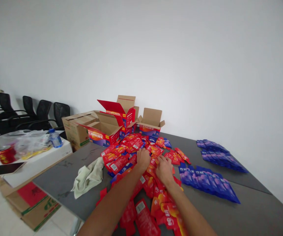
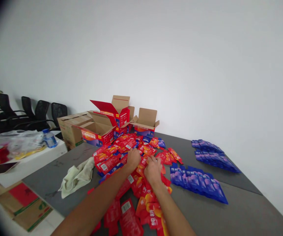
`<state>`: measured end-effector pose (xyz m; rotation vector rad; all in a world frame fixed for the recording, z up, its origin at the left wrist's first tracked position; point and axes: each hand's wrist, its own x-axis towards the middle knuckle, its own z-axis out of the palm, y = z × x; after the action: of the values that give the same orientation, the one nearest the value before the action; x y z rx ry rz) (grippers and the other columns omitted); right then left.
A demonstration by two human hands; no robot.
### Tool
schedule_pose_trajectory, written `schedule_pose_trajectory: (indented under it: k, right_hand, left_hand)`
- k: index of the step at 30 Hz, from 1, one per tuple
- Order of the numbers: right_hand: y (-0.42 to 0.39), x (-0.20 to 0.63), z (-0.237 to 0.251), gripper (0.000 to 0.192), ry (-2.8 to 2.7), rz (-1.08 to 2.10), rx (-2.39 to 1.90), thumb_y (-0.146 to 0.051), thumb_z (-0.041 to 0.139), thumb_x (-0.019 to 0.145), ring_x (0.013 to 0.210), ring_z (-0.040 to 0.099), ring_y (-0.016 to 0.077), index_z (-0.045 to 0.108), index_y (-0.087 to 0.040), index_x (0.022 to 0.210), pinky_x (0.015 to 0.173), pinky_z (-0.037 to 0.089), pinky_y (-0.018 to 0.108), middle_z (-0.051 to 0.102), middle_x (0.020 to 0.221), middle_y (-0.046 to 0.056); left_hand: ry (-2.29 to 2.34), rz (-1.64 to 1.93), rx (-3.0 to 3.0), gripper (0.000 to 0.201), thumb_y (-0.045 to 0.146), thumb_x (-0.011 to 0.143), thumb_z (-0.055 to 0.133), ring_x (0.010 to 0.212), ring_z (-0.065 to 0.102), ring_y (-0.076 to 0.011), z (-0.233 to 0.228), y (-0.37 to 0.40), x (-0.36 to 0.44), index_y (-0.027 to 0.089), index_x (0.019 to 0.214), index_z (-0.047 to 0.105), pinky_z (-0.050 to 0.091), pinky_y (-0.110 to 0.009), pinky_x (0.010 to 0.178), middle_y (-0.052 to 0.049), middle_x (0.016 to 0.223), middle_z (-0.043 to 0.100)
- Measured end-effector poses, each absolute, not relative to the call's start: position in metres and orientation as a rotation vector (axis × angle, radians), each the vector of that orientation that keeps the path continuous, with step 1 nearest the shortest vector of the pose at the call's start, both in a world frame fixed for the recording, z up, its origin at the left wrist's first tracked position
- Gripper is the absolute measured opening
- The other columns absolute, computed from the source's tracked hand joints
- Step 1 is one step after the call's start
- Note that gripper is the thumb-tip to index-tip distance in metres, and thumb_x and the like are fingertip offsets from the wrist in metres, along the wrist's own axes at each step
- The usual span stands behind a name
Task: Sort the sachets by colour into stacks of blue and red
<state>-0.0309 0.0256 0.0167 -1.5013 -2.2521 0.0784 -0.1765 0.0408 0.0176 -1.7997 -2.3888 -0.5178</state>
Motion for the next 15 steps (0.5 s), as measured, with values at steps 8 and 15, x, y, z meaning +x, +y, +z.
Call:
schedule_pose_trajectory:
  k: [8, 15]
  right_hand:
    - [0.048, -0.056, 0.010, 0.058, -2.274, 0.130, -1.401, -0.009, 0.051, 0.072, 0.124, 0.045, 0.0279, 0.065, -0.019, 0.128, 0.101, 0.037, 0.034, 0.057, 0.139, 0.006]
    - [0.060, -0.050, 0.000, 0.060, -2.283, 0.198, -1.382, -0.006, 0.051, 0.070, 0.123, 0.048, 0.0260, 0.066, -0.019, 0.126, 0.103, 0.034, 0.036, 0.056, 0.140, 0.008]
  left_hand:
    - [-2.365, -0.393, -1.913, 0.031, 0.021, 0.092, 0.046, 0.128, 0.043, -0.0311, 0.005, 0.080, -0.213, 0.023, 0.107, 0.074, 0.032, -0.048, 0.105, -0.010, 0.132, 0.061]
    - [-2.359, -0.266, -1.953, 0.032, 0.034, 0.090, 0.052, 0.135, 0.033, -0.0383, -0.006, 0.101, -0.225, 0.026, 0.114, 0.073, 0.027, -0.056, 0.106, -0.010, 0.144, 0.052]
